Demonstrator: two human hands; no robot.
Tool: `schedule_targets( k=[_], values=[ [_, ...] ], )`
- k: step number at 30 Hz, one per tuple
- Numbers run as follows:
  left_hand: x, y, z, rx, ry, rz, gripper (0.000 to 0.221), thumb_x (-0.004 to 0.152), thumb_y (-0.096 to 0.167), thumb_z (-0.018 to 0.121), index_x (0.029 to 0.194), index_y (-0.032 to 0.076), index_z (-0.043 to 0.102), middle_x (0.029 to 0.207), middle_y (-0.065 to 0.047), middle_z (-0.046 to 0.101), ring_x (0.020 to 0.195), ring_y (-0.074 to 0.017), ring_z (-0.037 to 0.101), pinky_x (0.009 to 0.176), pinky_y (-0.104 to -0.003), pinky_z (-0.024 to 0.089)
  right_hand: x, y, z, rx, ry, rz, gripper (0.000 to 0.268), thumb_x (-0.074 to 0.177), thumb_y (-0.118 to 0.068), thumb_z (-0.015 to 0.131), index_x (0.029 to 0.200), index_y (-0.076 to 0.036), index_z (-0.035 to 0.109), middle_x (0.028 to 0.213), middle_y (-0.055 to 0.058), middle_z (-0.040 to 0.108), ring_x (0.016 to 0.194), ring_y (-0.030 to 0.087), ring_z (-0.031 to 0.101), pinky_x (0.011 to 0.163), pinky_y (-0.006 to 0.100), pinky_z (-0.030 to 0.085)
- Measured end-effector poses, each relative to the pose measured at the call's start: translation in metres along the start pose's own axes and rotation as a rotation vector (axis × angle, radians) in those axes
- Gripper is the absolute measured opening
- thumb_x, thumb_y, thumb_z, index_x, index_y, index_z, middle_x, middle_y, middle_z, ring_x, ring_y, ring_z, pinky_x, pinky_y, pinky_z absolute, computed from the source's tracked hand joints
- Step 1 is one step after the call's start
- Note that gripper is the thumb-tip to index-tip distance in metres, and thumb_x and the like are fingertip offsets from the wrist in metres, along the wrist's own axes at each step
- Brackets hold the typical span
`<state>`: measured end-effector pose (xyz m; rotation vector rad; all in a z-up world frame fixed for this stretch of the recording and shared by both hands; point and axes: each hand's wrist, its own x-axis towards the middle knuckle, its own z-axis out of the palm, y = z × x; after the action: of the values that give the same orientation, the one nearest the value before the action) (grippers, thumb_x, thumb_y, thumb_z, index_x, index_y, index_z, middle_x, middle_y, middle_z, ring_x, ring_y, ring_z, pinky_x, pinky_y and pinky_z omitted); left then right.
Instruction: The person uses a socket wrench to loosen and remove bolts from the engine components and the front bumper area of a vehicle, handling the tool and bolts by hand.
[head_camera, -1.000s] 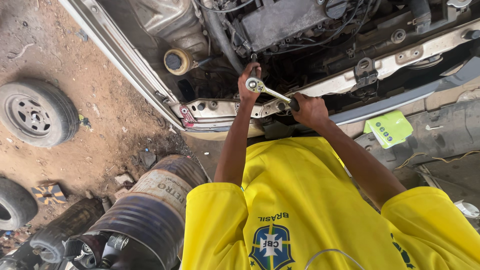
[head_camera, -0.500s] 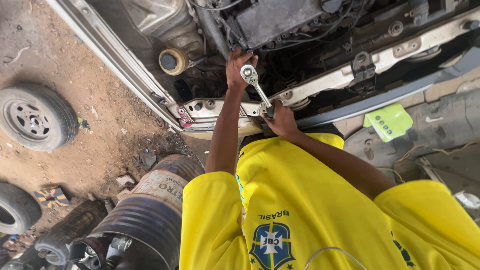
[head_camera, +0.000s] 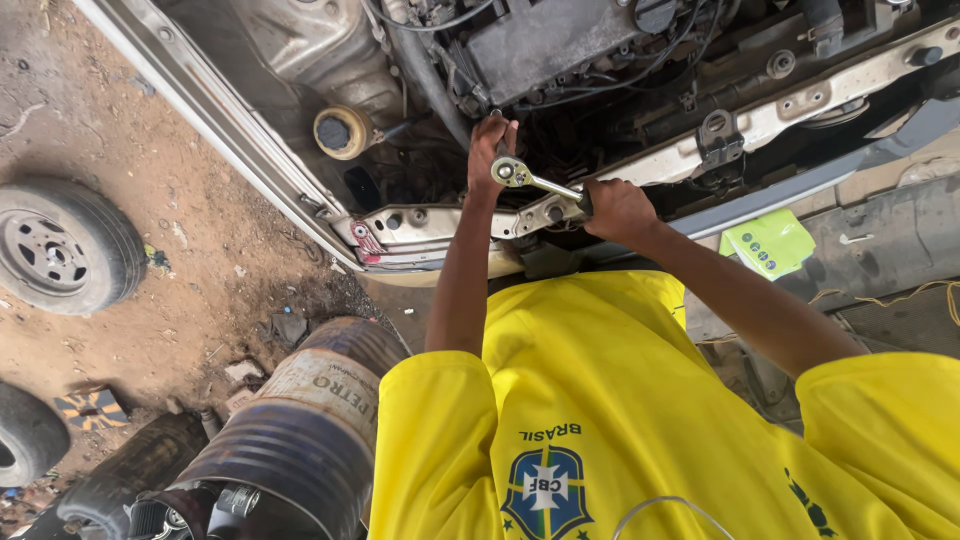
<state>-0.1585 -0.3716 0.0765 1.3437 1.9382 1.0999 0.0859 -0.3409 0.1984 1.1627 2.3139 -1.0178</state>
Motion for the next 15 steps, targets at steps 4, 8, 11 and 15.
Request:
schedule_targets(
  k=[4, 8, 11, 15],
  values=[
    [0.002, -0.003, 0.005, -0.033, 0.07, -0.016, 0.018, 0.096, 0.011, 0.07, 0.084, -0.002, 0.064, 0.091, -0.015, 0.067, 0.09, -0.0366, 0.063, 0.086, -0.047, 0.051, 0.002, -0.005, -0.009, -0.03, 0.003, -0.021, 0.046, 0.074, -0.019, 0.077, 0.113, -0.002, 0.061, 0.079, 0.022, 0.071, 0.074, 0.041, 0.071, 0.068, 0.05, 0.059],
    [-0.004, -0.008, 0.013, -0.061, 0.084, -0.055, 0.023, 0.098, 0.01, 0.07, 0.08, -0.002, 0.061, 0.091, -0.014, 0.068, 0.09, -0.0364, 0.063, 0.09, -0.047, 0.051, 0.001, 0.005, -0.004, -0.035, -0.004, -0.053, 0.045, 0.075, -0.018, 0.075, 0.114, 0.0, 0.06, 0.08, 0.021, 0.071, 0.073, 0.04, 0.072, 0.068, 0.048, 0.06],
    [-0.008, -0.013, 0.018, -0.008, 0.142, -0.014, 0.021, 0.096, 0.013, 0.071, 0.083, -0.001, 0.064, 0.097, -0.014, 0.071, 0.097, -0.0359, 0.065, 0.091, -0.046, 0.052, 0.003, 0.009, -0.007, -0.096, -0.044, -0.099, 0.051, 0.075, -0.021, 0.075, 0.117, 0.003, 0.057, 0.077, 0.023, 0.07, 0.071, 0.039, 0.073, 0.067, 0.047, 0.061],
    [-0.014, -0.015, 0.006, 0.045, -0.031, -0.027, 0.022, 0.091, 0.027, 0.073, 0.094, 0.005, 0.074, 0.111, -0.016, 0.072, 0.102, -0.0355, 0.066, 0.086, -0.043, 0.053, 0.045, 0.022, -0.072, -0.582, -0.293, -0.148, 0.044, 0.098, -0.019, 0.057, 0.138, -0.003, 0.05, 0.085, 0.019, 0.074, 0.07, 0.029, 0.075, 0.059, 0.043, 0.063]
  ],
)
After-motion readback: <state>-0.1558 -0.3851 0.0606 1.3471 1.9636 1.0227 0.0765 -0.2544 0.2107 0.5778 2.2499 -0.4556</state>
